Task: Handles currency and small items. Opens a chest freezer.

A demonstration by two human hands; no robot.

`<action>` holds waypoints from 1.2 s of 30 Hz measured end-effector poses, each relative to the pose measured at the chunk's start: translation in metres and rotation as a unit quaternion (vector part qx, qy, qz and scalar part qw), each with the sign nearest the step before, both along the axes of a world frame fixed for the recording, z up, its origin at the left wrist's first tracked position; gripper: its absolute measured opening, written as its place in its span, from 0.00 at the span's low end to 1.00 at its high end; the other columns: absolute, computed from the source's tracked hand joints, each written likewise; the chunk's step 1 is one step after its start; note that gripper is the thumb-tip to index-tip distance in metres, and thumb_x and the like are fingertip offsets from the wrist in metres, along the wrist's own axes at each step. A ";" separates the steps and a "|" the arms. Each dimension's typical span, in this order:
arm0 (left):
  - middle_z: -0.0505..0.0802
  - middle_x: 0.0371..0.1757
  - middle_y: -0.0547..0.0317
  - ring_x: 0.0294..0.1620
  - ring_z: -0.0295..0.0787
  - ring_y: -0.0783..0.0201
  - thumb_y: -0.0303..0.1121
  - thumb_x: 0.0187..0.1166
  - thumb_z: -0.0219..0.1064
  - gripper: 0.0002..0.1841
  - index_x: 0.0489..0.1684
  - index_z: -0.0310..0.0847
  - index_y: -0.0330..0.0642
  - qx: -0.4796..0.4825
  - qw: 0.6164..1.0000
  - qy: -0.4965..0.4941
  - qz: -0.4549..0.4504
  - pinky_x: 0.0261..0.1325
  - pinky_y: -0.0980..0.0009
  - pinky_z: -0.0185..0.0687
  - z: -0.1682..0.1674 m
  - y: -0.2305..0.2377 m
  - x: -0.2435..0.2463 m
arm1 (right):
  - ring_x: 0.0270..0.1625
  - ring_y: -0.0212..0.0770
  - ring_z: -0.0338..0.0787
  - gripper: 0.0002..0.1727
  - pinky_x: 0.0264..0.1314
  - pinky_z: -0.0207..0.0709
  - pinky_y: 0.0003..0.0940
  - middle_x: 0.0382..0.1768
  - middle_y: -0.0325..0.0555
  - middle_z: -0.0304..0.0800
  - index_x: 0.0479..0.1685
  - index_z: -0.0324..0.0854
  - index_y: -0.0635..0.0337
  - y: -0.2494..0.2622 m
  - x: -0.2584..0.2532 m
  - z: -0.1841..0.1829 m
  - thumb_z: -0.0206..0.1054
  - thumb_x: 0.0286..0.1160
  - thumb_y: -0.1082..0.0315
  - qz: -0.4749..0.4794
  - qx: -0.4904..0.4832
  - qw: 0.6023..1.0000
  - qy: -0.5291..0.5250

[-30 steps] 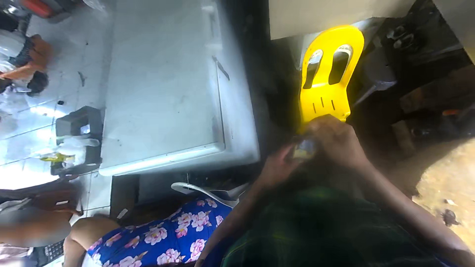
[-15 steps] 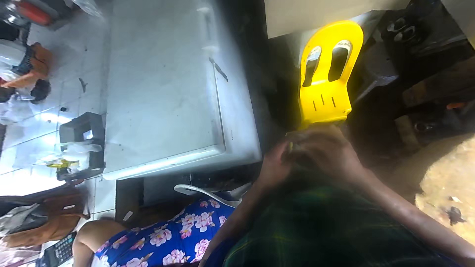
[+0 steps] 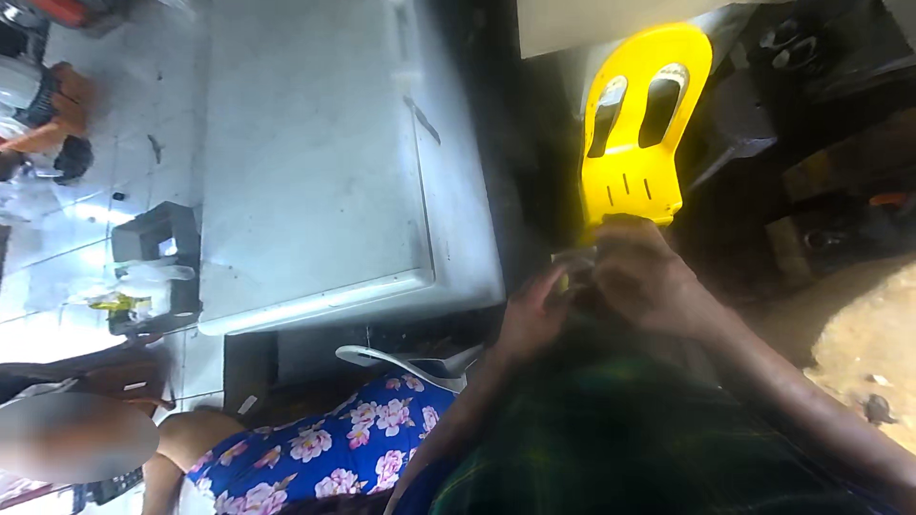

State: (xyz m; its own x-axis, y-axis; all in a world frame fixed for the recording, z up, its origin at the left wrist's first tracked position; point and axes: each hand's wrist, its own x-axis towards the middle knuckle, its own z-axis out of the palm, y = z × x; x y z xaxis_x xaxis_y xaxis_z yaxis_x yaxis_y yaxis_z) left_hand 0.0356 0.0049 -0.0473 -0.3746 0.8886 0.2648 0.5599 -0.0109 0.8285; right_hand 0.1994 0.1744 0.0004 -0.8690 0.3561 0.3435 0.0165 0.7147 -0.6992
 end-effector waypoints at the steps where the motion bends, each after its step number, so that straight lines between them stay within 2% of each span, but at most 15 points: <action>1: 0.92 0.66 0.53 0.63 0.91 0.64 0.30 0.79 0.73 0.23 0.75 0.81 0.41 0.005 1.000 0.008 0.000 0.66 0.62 0.90 -0.001 0.000 0.000 | 0.88 0.49 0.66 0.07 0.88 0.67 0.45 0.77 0.50 0.78 0.41 0.92 0.51 0.001 -0.002 -0.001 0.71 0.71 0.63 0.006 0.021 1.000 -0.014; 5: 0.92 0.65 0.52 0.63 0.91 0.63 0.29 0.79 0.73 0.21 0.72 0.83 0.41 0.003 1.000 0.030 -0.001 0.66 0.62 0.90 -0.005 -0.002 0.000 | 0.84 0.47 0.71 0.08 0.85 0.70 0.44 0.75 0.47 0.80 0.44 0.91 0.51 -0.001 -0.007 0.001 0.72 0.71 0.61 0.012 0.037 0.998 -0.051; 8: 0.92 0.64 0.52 0.63 0.91 0.63 0.29 0.79 0.73 0.21 0.71 0.84 0.40 0.000 0.999 0.045 -0.005 0.66 0.63 0.90 -0.008 -0.004 0.000 | 0.82 0.44 0.73 0.06 0.84 0.71 0.42 0.72 0.45 0.81 0.42 0.90 0.50 -0.001 -0.009 0.001 0.72 0.72 0.62 0.027 0.040 0.997 -0.055; 10: 0.92 0.64 0.52 0.62 0.91 0.63 0.29 0.79 0.72 0.20 0.71 0.84 0.40 -0.005 0.998 0.060 -0.007 0.66 0.63 0.90 -0.008 -0.005 -0.001 | 0.82 0.45 0.73 0.07 0.83 0.71 0.43 0.72 0.45 0.81 0.43 0.90 0.50 -0.001 -0.010 0.000 0.71 0.73 0.61 0.036 0.055 0.996 -0.064; 14: 0.93 0.63 0.53 0.60 0.92 0.65 0.29 0.80 0.71 0.18 0.68 0.86 0.41 -0.018 0.997 0.071 -0.028 0.65 0.65 0.90 -0.007 -0.007 -0.003 | 0.78 0.43 0.76 0.10 0.80 0.72 0.46 0.68 0.38 0.84 0.48 0.92 0.43 0.002 -0.011 0.003 0.69 0.75 0.57 0.075 0.095 0.985 -0.121; 17: 0.93 0.64 0.54 0.60 0.92 0.65 0.30 0.81 0.71 0.18 0.69 0.85 0.41 -0.035 0.997 0.053 -0.037 0.65 0.65 0.90 -0.009 -0.009 -0.004 | 0.78 0.44 0.77 0.12 0.79 0.72 0.48 0.69 0.39 0.85 0.53 0.92 0.42 0.002 -0.011 0.004 0.69 0.76 0.57 0.086 0.119 0.979 -0.143; 19: 0.93 0.65 0.54 0.61 0.92 0.65 0.30 0.82 0.70 0.19 0.71 0.84 0.41 -0.048 0.997 0.050 -0.040 0.65 0.64 0.90 -0.008 -0.011 -0.005 | 0.78 0.45 0.77 0.13 0.79 0.72 0.48 0.69 0.40 0.84 0.56 0.91 0.44 0.001 -0.012 -0.001 0.69 0.77 0.57 0.079 0.137 0.976 -0.148; 22: 0.93 0.62 0.53 0.58 0.93 0.64 0.32 0.82 0.70 0.16 0.66 0.86 0.41 -0.067 0.996 0.057 -0.032 0.63 0.62 0.91 -0.008 -0.011 -0.005 | 0.77 0.46 0.79 0.13 0.79 0.74 0.48 0.68 0.42 0.85 0.55 0.90 0.48 -0.002 -0.013 -0.012 0.69 0.78 0.56 0.056 0.146 0.976 -0.154; 24: 0.93 0.63 0.53 0.58 0.93 0.64 0.31 0.83 0.69 0.18 0.70 0.85 0.41 -0.072 0.994 0.065 -0.040 0.64 0.62 0.91 -0.008 -0.012 -0.006 | 0.77 0.48 0.79 0.14 0.79 0.73 0.49 0.69 0.43 0.85 0.54 0.90 0.50 -0.003 -0.013 -0.018 0.70 0.76 0.56 0.047 0.149 0.975 -0.157; 26: 0.91 0.68 0.52 0.62 0.92 0.61 0.31 0.85 0.66 0.21 0.78 0.80 0.45 -0.087 0.990 0.088 -0.067 0.66 0.60 0.89 -0.005 -0.012 -0.005 | 0.78 0.47 0.78 0.16 0.80 0.72 0.48 0.70 0.44 0.84 0.55 0.89 0.53 -0.005 -0.013 -0.022 0.70 0.76 0.55 0.049 0.135 0.977 -0.157; 27: 0.90 0.68 0.51 0.62 0.91 0.59 0.31 0.86 0.64 0.21 0.78 0.79 0.46 -0.089 0.988 0.103 -0.079 0.65 0.59 0.89 -0.004 -0.012 -0.005 | 0.78 0.46 0.78 0.16 0.81 0.72 0.46 0.70 0.45 0.84 0.54 0.89 0.55 -0.006 -0.013 -0.023 0.71 0.76 0.55 0.049 0.117 0.981 -0.148; 29: 0.90 0.65 0.50 0.59 0.92 0.58 0.30 0.86 0.63 0.18 0.73 0.83 0.48 -0.092 0.984 0.123 -0.088 0.59 0.59 0.91 -0.002 -0.011 -0.004 | 0.77 0.44 0.78 0.15 0.82 0.73 0.42 0.70 0.44 0.83 0.52 0.89 0.55 -0.005 -0.013 -0.025 0.73 0.75 0.56 0.049 0.074 0.989 -0.120; 31: 0.90 0.63 0.50 0.56 0.92 0.59 0.30 0.86 0.63 0.16 0.69 0.84 0.46 -0.094 0.984 0.119 -0.091 0.58 0.60 0.92 0.000 -0.010 -0.003 | 0.76 0.41 0.79 0.15 0.81 0.75 0.37 0.70 0.43 0.83 0.53 0.90 0.54 -0.003 -0.014 -0.026 0.75 0.74 0.57 0.048 0.034 0.993 -0.101; 36: 0.90 0.66 0.50 0.55 0.93 0.60 0.31 0.87 0.64 0.17 0.72 0.81 0.42 -0.090 0.990 0.074 -0.083 0.59 0.60 0.92 -0.002 -0.009 -0.003 | 0.71 0.36 0.83 0.14 0.73 0.81 0.34 0.72 0.43 0.81 0.51 0.89 0.55 0.002 -0.010 -0.020 0.79 0.70 0.60 0.034 -0.045 0.993 -0.101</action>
